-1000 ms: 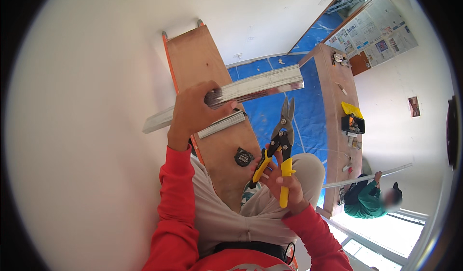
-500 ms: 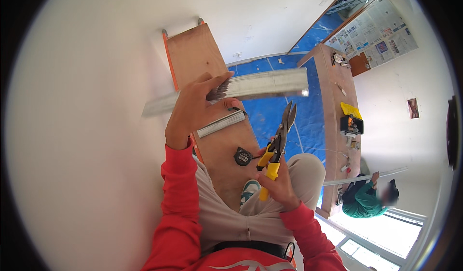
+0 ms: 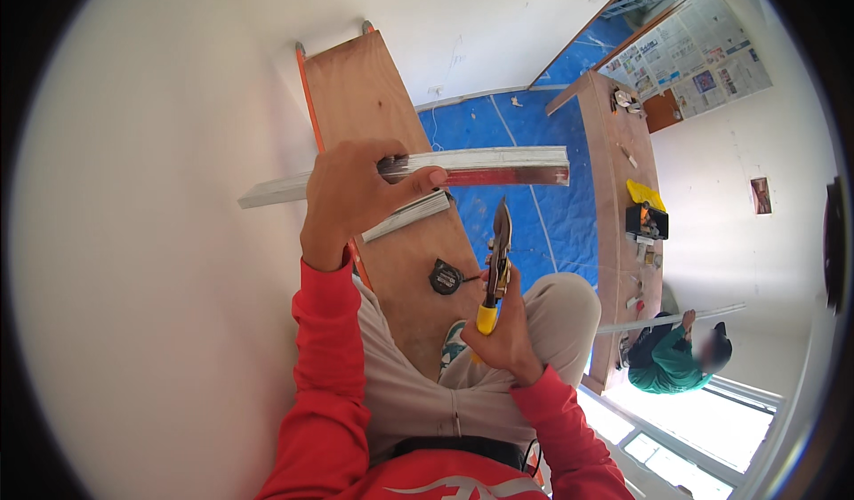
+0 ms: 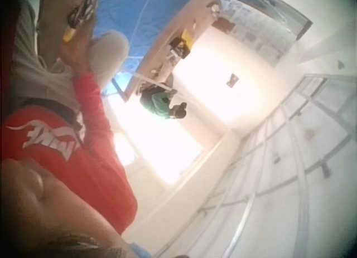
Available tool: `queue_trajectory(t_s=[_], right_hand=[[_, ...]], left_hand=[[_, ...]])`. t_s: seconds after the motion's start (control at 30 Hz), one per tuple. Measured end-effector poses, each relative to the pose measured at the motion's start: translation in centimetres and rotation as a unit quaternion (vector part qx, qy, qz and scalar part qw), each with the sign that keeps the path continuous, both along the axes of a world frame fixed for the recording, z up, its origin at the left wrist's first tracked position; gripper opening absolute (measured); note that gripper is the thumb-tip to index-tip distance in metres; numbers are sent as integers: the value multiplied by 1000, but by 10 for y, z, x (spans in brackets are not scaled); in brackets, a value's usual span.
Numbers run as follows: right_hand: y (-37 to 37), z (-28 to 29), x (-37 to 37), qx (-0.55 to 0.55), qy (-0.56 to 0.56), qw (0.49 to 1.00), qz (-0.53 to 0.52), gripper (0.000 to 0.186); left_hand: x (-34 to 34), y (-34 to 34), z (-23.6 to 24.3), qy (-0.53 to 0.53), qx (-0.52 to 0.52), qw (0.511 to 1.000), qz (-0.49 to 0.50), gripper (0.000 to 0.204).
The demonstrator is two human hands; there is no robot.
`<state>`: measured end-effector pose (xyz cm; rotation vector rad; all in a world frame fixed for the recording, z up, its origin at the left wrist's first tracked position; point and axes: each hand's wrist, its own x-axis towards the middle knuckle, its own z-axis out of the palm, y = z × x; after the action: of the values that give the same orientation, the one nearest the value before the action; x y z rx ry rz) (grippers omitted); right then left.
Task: The person sits on the floor and uses tin snips to cut a long metal profile into shorter segments. They repeatedly position the profile, cut it, and set the pieces aside on a nearby wooden board.
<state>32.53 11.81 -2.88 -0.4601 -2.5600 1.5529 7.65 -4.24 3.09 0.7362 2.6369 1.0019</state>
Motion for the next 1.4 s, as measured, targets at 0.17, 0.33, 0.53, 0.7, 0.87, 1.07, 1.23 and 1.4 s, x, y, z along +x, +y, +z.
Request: queue_trajectory(t_s=[0.17,0.33,0.53,0.7,0.87,1.07,1.23,1.4], right_hand=[[3,6,-2,-28,-43,998,-20,84],[7,7,-4,16,-1,1000,-9,83],[10,3,-3,21,7,1000,-8,84],[11,3,-3,27,1,1000,-9,84],[12,3,-3,27,-6,1000,-7,84],[10,5,6,-11,-39,999,-33,84],[2,5,14,-11,-21,998,-64,95],[-3,-3,21,-42,30,995,-86,97]], left_hand=[[3,-4,5,28,-11,999,24,63],[4,-7,7,45,-23,998,32,65],[5,-10,7,35,-25,999,31,68],[7,-9,5,35,-15,999,35,71],[7,-9,5,24,-35,999,33,70],[9,6,-3,12,3,1000,8,69],[12,18,-10,-17,7,1000,-20,69],[12,18,-8,5,14,999,-31,69]])
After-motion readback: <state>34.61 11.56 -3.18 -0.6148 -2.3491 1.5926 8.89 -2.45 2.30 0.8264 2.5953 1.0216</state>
